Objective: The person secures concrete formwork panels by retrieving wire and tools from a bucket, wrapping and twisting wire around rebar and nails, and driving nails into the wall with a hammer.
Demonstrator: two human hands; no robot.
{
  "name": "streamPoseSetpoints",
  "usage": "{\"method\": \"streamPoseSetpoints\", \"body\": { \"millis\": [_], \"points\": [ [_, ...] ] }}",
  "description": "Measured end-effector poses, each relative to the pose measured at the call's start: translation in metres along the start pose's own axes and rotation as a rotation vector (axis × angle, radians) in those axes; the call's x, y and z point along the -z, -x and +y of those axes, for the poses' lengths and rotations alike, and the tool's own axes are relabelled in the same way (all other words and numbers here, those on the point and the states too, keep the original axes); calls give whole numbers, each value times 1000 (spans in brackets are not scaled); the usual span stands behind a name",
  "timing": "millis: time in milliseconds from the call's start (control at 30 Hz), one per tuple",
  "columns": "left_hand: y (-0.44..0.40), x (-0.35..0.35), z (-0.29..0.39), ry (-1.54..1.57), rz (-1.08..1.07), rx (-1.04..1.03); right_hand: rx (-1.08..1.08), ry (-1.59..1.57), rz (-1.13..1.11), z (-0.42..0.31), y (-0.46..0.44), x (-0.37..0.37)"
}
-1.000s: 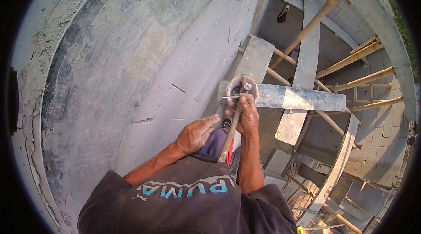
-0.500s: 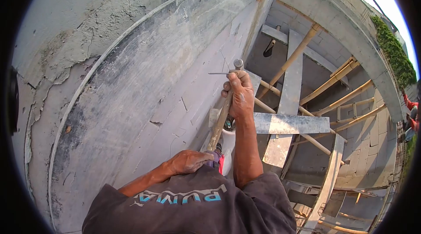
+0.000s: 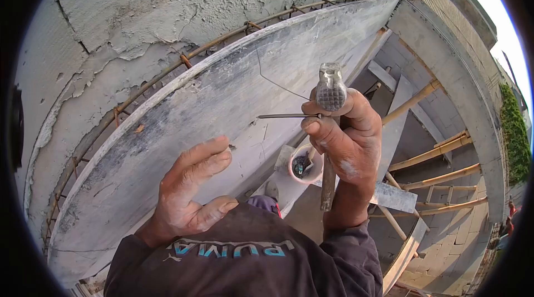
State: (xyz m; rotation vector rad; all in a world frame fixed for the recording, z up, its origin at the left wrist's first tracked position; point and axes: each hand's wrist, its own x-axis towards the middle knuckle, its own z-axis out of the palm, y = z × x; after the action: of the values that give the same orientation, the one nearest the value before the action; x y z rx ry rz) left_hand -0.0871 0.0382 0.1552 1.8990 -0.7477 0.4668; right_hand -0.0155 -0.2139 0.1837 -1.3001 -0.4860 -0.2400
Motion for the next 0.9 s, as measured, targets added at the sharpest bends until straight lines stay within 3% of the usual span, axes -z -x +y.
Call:
{"method": "streamPoseSetpoints", "body": {
  "millis": [67, 200, 333, 433, 567, 633, 667, 767, 900],
  "points": [
    [-9, 3, 14, -116, 194, 51, 27, -11, -114, 5, -8, -16],
    [-32, 12, 10, -290, 185, -78, 153, 59, -388, 3, -40, -37],
    [-60, 10, 22, -386, 289, -47, 240, 94, -545, 0, -68, -45],
    [-68, 16, 30, -387, 205, 91, 191, 55, -589, -3, -84, -47],
    [-70, 36, 46, -177, 303, 241, 174, -58, -551, -6, -113, -43],
    [-70, 42, 59, 2, 361, 346, -7, -117, -462, -14, -118, -36],
    [-74, 45, 68, 94, 405, 438, 57, -154, -499, -9, -126, -34],
    [-86, 66, 80, 111, 316, 631, -14, -149, -555, -7, -141, -33],
    [-116, 83, 70, 66, 187, 712, -35, -39, -624, -11, -154, -47]
  ]
}}
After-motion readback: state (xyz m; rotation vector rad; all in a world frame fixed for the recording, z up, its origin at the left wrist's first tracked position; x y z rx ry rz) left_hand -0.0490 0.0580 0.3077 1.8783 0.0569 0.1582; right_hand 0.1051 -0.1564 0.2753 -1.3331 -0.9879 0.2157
